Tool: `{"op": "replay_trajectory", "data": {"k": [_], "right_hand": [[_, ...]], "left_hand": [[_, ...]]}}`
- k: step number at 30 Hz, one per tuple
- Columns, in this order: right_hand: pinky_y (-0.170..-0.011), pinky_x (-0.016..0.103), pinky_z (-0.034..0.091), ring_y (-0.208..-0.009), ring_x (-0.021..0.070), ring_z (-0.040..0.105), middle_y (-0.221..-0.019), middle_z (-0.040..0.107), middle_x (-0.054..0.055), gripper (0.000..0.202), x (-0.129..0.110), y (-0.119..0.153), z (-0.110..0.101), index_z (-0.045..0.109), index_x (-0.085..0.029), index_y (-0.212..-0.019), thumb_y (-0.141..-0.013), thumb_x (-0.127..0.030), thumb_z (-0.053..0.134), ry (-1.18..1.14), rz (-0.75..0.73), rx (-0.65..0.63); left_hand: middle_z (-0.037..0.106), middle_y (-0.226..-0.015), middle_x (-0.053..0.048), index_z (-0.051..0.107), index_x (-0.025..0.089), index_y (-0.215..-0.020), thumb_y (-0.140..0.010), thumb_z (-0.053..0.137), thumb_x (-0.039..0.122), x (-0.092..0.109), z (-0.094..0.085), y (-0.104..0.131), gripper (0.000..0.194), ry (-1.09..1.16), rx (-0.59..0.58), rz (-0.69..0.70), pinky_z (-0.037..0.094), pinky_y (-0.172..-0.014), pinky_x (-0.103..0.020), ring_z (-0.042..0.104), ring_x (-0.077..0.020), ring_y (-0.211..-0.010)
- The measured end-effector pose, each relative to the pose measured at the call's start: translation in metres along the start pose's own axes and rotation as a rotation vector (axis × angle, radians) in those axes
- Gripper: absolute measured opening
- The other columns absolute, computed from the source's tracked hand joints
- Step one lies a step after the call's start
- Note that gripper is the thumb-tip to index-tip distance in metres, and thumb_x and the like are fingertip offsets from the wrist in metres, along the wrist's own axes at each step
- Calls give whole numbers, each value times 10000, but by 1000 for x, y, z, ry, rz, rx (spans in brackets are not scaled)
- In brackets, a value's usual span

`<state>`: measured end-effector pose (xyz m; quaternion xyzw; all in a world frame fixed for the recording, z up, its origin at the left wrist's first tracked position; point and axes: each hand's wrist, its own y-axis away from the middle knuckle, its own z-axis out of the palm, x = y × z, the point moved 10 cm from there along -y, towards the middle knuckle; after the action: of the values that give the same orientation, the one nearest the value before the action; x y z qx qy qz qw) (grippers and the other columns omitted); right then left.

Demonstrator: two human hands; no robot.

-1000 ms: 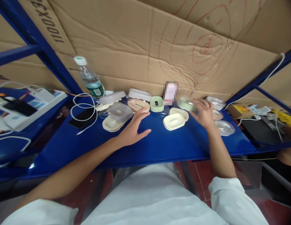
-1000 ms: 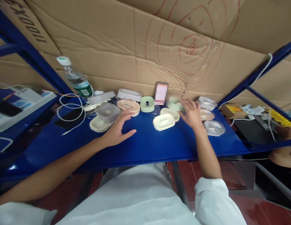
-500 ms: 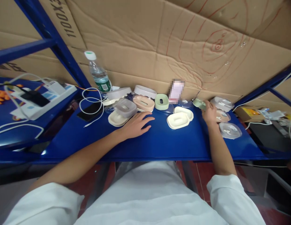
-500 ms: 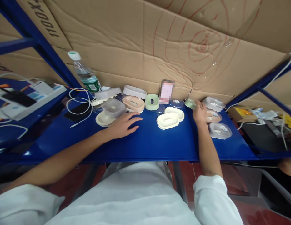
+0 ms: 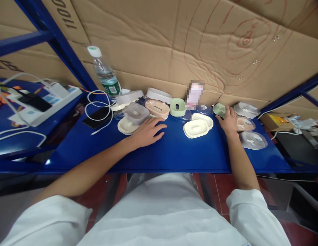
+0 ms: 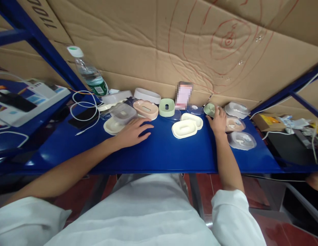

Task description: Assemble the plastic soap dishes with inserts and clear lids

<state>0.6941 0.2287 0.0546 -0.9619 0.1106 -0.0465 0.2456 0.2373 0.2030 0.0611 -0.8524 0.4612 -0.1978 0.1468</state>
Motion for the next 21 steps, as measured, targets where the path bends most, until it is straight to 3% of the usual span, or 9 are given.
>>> {"op": "replay_trajectory", "data": {"k": [3,10,15,21], "right_hand": [[-1165,624,408,-1417,431,479,-1587,498,253,765,-2,-1,1,393,-170,-1648,-1000,-519,603,16,-1,-5],[-1217,681,342,-1459,446,450,-1604,510,259,680,-5,-3,1,456,-126,-1605,-956,-306,547,-57,-11,1],[-1251,643,329,-1496,403,445,-1615,500,250,682,-1,-3,7,483,-95,-1567,-894,-200,487,-88,-10,-22],[-1277,687,262,-1557,414,398,-1664,446,271,729,-2,0,16,459,-90,-1592,-916,-343,564,-94,-1,-90]], "left_hand": [[623,-1489,-138,723,217,-1321,-1086,538,325,3,4,0,318,20,-41,-3,523,-1134,-534,625,-339,-1341],[624,-1478,-140,741,235,-1299,-1076,548,334,3,7,1,311,89,-73,-11,526,-1128,-566,632,-354,-1321],[629,-1472,-129,743,232,-1283,-1082,540,342,3,9,2,306,63,-84,3,531,-1123,-533,636,-337,-1313],[631,-1471,-125,741,226,-1282,-1085,540,338,7,10,3,303,44,-92,26,532,-1118,-506,643,-321,-1296]]}}
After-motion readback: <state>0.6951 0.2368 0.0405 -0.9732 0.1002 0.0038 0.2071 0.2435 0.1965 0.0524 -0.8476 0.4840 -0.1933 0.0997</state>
